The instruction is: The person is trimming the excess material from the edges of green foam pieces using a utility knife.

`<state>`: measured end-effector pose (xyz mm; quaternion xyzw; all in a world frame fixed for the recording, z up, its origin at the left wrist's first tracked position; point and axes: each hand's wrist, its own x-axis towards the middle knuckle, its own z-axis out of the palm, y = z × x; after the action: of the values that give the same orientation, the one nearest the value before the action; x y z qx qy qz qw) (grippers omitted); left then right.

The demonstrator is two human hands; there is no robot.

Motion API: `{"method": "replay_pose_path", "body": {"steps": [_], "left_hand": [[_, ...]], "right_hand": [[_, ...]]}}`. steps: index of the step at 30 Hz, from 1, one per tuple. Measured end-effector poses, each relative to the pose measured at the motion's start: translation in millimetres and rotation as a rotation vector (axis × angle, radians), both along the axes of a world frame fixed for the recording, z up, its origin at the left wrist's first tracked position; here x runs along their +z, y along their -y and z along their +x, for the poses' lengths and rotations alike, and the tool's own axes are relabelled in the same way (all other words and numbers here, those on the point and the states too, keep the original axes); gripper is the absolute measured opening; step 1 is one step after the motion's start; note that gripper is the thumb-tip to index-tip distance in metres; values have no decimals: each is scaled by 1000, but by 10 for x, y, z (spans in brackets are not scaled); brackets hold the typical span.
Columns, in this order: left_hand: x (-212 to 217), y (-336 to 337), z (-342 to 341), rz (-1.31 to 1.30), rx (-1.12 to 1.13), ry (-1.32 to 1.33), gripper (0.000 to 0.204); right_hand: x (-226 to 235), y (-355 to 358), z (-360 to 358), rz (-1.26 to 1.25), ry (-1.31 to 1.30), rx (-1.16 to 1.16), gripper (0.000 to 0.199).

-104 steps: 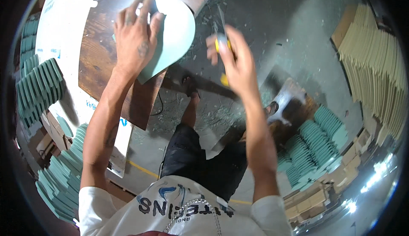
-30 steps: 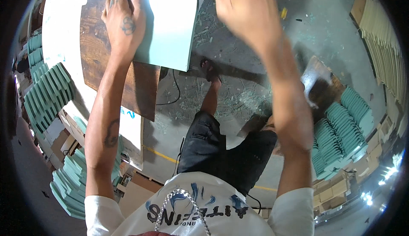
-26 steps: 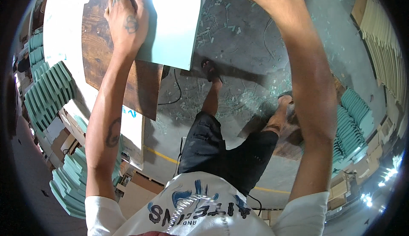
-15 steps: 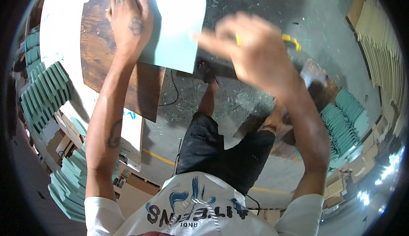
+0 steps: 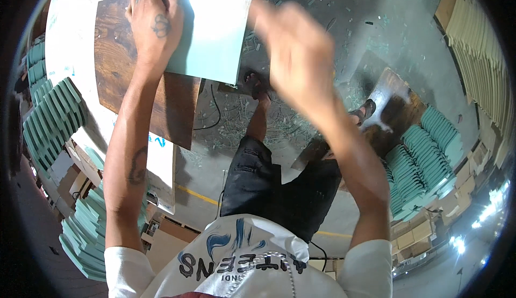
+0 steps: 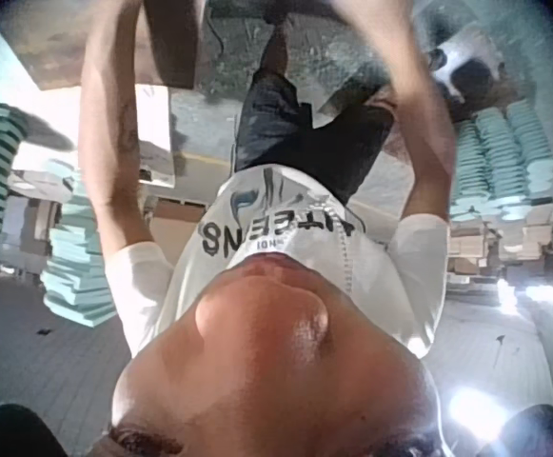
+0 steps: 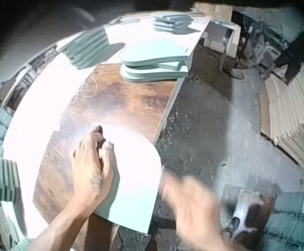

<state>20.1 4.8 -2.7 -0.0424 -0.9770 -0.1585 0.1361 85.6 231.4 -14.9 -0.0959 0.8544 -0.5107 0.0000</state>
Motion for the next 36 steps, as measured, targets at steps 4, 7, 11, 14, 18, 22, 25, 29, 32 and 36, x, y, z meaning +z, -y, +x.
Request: {"method": "replay_pose_path", "body": {"steps": [4, 7, 11, 14, 18, 22, 25, 29, 32, 36], "left_hand": [[-141, -28, -44, 6, -28, -80, 22], [-178, 36, -35, -16, -39, -135, 21], [-83, -34, -53, 8, -48, -94, 21], [-93, -122, -40, 43, -88, -176, 21], [-143, -74, -34, -18, -79, -209, 21], [-207, -1, -35, 25, -71, -212, 18], [-279, 335, -69, -62, -79, -11, 45], [241, 112, 508, -131, 111, -87, 64], [586, -19, 1047, 262, 516, 394, 79], [390, -19, 941, 276, 385, 353, 88]], "right_hand": [[-361, -21, -600, -52, -372, -2, 33], [-396, 129, 358, -138, -251, 125, 34], [-247, 143, 1331, -180, -206, 406, 36], [-252, 135, 890, -385, 4, -120, 39], [-441, 134, -192, -244, -227, -182, 40], [-366, 229, 676, -122, -391, 44, 40], [-244, 324, 1635, -110, -189, 395, 43], [-116, 29, 722, -404, 42, -204, 36], [-116, -76, -437, -563, 307, -215, 34], [-53, 95, -303, -397, 175, -96, 30]]}}
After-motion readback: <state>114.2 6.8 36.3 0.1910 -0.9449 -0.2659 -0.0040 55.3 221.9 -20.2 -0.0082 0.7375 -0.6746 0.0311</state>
